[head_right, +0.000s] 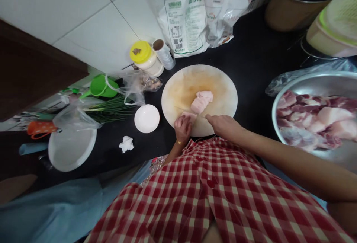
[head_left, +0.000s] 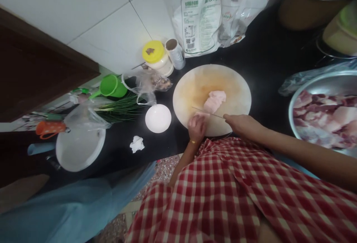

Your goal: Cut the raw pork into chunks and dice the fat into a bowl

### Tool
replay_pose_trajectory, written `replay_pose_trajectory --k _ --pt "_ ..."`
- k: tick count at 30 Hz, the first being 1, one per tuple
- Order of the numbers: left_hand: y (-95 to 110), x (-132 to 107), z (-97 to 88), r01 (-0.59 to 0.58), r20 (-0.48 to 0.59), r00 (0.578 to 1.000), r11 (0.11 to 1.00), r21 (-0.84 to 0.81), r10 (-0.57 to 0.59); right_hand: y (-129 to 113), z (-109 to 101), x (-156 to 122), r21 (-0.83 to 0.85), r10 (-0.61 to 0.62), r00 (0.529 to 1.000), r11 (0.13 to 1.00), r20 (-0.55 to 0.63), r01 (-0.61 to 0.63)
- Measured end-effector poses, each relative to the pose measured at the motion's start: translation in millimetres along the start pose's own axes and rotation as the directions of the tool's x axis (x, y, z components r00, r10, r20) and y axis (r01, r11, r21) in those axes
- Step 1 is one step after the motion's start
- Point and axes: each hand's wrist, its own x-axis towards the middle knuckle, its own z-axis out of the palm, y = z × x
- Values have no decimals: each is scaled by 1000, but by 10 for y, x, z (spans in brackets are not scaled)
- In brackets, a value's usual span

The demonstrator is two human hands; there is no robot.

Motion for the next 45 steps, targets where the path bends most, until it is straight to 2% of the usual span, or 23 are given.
replay_pose_trajectory --k 6,10,17,20,25,27,30,32,34,36,40,42,45 --pt "-37 11 88 20 -41 999 999 38 -19 -97 -61 -85 -42 -47 998 998 37 49" --pt "-38 19 125 20 -75 997 996 82 -14 -103 -107 -98 -67 -32 997 997 77 37" --pt "-8 26 133 28 -73 997 994 108 -20 -118 -161 -84 -125 -81 992 988 97 93" --pt "-17 20 147 12 -95 996 996 89 -4 -176 -160 55 -108 -82 991 990 107 94" --pt "-40 11 168 30 -44 999 998 48 -28 -305 -80 414 -64 -165 985 984 42 168" --pt "-34 25 156 24 -57 998 998 51 -21 -261 -39 427 -46 -152 987 987 55 155" --pt "-8 59 123 0 -75 997 999 38 3 -65 9 261 -28 -90 989 995 118 94" --pt "7 76 105 -4 -51 999 1000 20 5 51 15 148 -35 -53 985 998 167 60" --pt "10 81 99 7 -37 999 1000 31 -6 66 9 141 -46 -39 980 998 195 49" --pt "4 77 105 11 -51 999 998 67 -8 -29 19 264 -49 -66 983 996 173 76" --pt "-9 72 118 -23 -58 998 995 102 29 -267 119 625 -42 -162 986 986 48 164" --pt "-8 75 115 -32 -56 998 994 102 38 -265 168 704 -35 -171 985 985 18 171" --pt "1 77 103 -29 -62 997 995 98 35 -85 158 646 17 -116 993 993 15 116"
